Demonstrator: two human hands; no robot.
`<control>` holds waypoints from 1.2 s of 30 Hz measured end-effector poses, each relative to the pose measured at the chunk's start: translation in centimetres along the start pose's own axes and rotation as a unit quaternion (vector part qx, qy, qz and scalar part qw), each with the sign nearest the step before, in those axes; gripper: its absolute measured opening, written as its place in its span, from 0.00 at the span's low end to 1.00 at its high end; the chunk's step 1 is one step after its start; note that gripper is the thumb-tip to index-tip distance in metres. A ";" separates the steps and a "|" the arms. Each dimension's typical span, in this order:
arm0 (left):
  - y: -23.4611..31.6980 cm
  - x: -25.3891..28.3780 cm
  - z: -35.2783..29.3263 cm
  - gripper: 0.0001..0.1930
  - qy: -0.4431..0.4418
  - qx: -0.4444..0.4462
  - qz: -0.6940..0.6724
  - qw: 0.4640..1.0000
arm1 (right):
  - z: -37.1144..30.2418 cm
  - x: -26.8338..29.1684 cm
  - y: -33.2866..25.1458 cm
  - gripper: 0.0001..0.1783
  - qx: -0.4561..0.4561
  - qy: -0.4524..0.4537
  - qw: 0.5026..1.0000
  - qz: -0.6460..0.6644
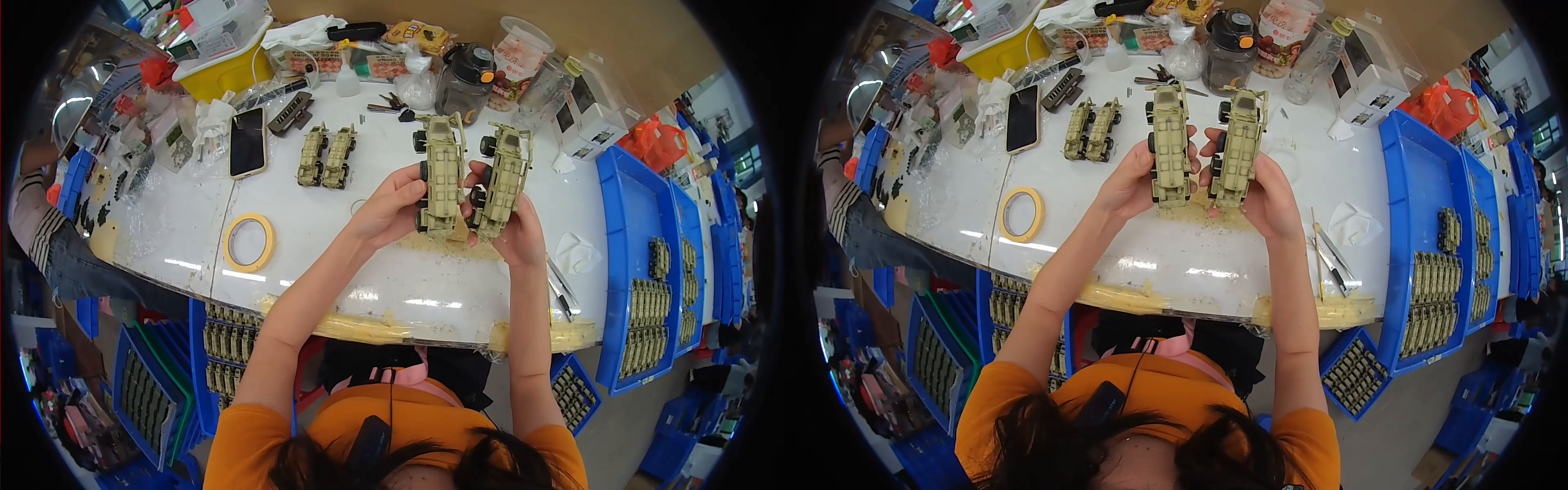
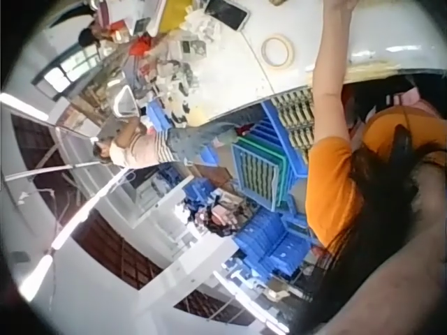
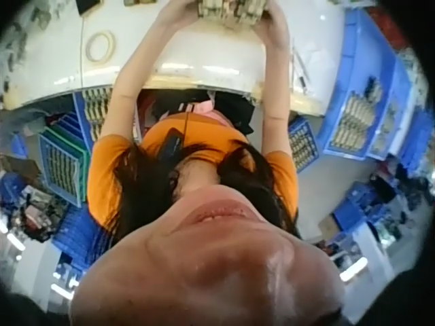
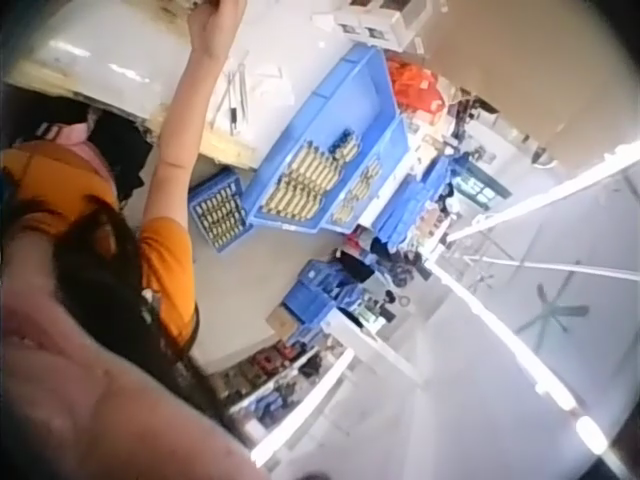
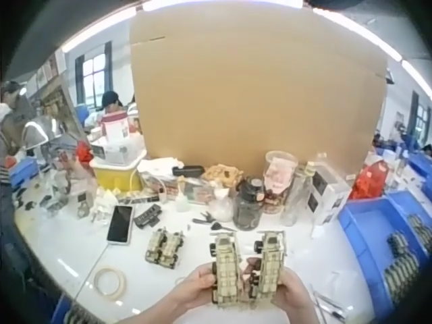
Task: Inspecting and assembling small plastic toy military tanks at a factory workbench.
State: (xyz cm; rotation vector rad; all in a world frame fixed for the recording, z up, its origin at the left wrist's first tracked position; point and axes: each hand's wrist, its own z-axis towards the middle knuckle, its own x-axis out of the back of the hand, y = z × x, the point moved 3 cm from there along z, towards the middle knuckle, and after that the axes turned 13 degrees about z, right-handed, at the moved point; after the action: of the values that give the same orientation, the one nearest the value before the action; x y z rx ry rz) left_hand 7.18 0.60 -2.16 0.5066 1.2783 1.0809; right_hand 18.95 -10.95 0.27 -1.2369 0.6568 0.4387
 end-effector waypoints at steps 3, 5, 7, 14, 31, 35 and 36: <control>0.3 0.1 0.1 0.34 0.004 0.000 0.007 1.000 | 0.0 -0.4 -0.3 0.29 0.005 -0.003 1.000 -0.004; 0.6 0.0 0.0 0.33 0.006 0.000 0.015 1.000 | 0.0 -0.5 -0.4 0.29 0.013 -0.007 1.000 -0.009; 0.8 -0.3 0.1 0.33 0.007 -0.001 0.014 1.000 | 0.2 -0.2 -0.3 0.29 0.010 -0.007 1.000 0.015; 0.3 0.1 0.2 0.28 0.035 -0.023 0.003 0.999 | 0.5 0.2 -0.6 0.29 0.009 -0.062 0.988 0.138; 0.7 0.2 0.7 0.20 0.122 -0.004 0.073 0.990 | 0.3 0.7 -1.3 0.26 0.094 0.145 0.974 -0.146; 1.1 -0.7 0.6 0.23 0.130 -0.019 0.149 0.980 | 0.1 2.2 -1.2 0.23 0.053 0.112 0.991 -0.048; 1.1 -0.7 0.5 0.23 0.130 -0.019 0.149 0.980 | 0.1 2.4 -1.2 0.23 0.053 0.112 0.991 -0.048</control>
State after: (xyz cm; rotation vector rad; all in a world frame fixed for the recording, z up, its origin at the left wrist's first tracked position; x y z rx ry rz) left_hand 7.36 0.60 -0.80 0.5535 1.4365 1.4575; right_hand 21.47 -11.26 -0.49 -1.2216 0.7976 0.1828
